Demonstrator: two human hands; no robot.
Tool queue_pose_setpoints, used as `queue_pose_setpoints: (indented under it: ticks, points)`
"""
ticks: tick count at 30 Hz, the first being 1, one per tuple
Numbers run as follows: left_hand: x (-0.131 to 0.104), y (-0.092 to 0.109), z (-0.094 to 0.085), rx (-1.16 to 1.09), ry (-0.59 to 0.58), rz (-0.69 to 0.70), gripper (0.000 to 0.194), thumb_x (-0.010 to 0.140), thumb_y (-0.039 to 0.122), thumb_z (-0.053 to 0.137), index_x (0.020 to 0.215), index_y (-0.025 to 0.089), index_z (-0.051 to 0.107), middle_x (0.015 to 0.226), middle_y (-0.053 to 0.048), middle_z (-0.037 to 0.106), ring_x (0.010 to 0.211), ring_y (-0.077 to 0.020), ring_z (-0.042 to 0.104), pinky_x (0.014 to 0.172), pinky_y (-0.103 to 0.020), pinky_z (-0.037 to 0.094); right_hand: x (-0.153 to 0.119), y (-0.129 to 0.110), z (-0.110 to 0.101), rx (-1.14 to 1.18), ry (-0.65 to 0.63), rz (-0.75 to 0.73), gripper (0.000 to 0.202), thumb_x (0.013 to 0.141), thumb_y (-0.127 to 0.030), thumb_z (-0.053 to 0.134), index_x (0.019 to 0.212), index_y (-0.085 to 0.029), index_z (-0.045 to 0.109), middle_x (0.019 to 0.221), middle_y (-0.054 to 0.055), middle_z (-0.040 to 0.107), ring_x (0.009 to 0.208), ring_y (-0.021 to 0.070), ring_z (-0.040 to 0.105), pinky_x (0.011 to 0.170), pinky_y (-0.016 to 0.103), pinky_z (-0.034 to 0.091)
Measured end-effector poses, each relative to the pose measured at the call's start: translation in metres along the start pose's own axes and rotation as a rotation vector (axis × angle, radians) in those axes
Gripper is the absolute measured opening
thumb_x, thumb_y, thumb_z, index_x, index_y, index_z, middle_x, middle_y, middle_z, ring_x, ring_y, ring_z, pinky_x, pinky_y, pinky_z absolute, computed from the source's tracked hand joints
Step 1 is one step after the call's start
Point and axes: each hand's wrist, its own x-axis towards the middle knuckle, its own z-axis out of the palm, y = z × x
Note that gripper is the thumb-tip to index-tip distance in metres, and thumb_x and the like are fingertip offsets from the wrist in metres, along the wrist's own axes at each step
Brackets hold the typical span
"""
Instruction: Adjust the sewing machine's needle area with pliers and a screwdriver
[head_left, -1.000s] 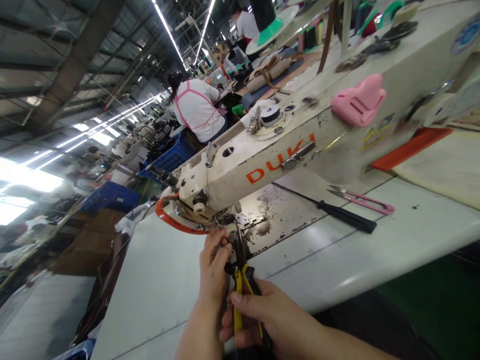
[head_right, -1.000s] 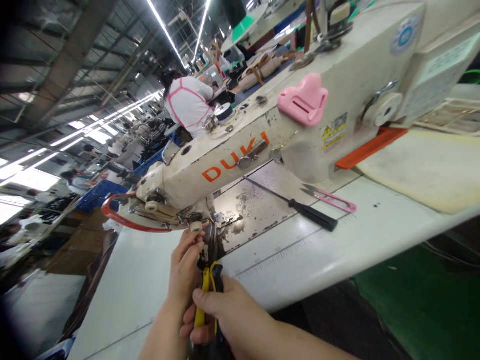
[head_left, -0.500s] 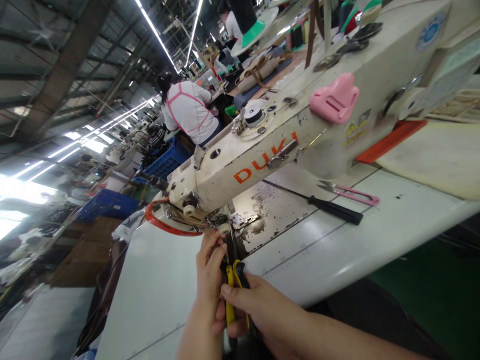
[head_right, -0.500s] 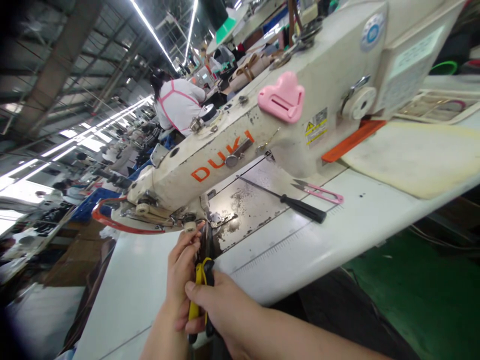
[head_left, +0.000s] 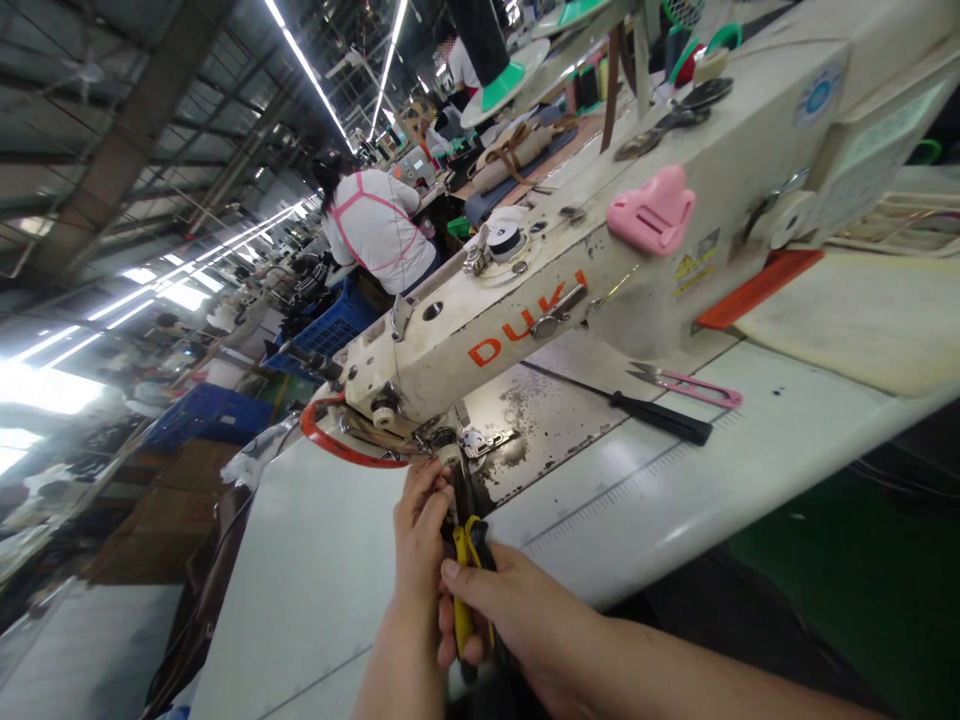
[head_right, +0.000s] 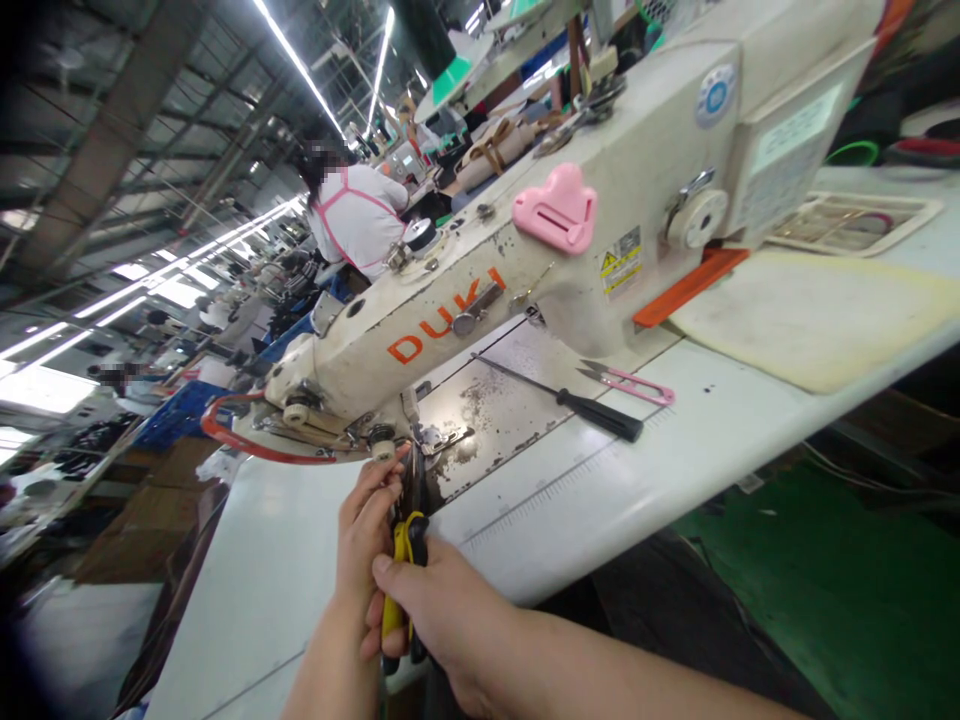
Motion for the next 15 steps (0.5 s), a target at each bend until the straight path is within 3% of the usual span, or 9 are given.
queue_pose_setpoints:
  ticks: [5, 9, 15]
  points:
    - [0.001, -0.004, -0.002, -0.025, -0.020, 0.025, 0.028, 0.083, 0.035, 0.071, 0.105, 0.019, 0.078, 0.112, -0.009, 0.067, 0.106, -0.0247, 0.063, 0.096, -0.036, 0.051, 0.004, 0.004, 0.005, 0.078, 0.021, 0.015, 0.028, 0.092, -0.042, 0.062, 0.081, -0.017, 0.056, 0.060, -0.005, 0.058, 0.045, 0.0067, 0.052, 0.047, 0.022, 0.027]
    - [0.000, 0.004, -0.001, 0.008, -0.021, 0.010, 0.032, 0.082, 0.038, 0.070, 0.107, 0.019, 0.079, 0.110, -0.008, 0.066, 0.105, -0.0247, 0.062, 0.096, -0.036, 0.050, 0.006, 0.007, 0.010, 0.231, 0.020, 0.045, 0.031, 0.095, -0.047, 0.061, 0.083, -0.020, 0.051, 0.053, -0.007, 0.054, 0.041, 0.0076, 0.047, 0.048, 0.023, 0.030]
    - [-0.001, 0.013, 0.002, 0.026, -0.024, -0.004, 0.033, 0.082, 0.040, 0.069, 0.106, 0.019, 0.079, 0.108, -0.008, 0.066, 0.104, -0.0247, 0.060, 0.093, -0.036, 0.048, 0.002, 0.006, 0.008, 0.266, 0.059, 0.047, 0.038, 0.092, -0.052, 0.069, 0.086, -0.020, 0.049, 0.055, -0.007, 0.053, 0.042, 0.0066, 0.046, 0.050, 0.022, 0.033]
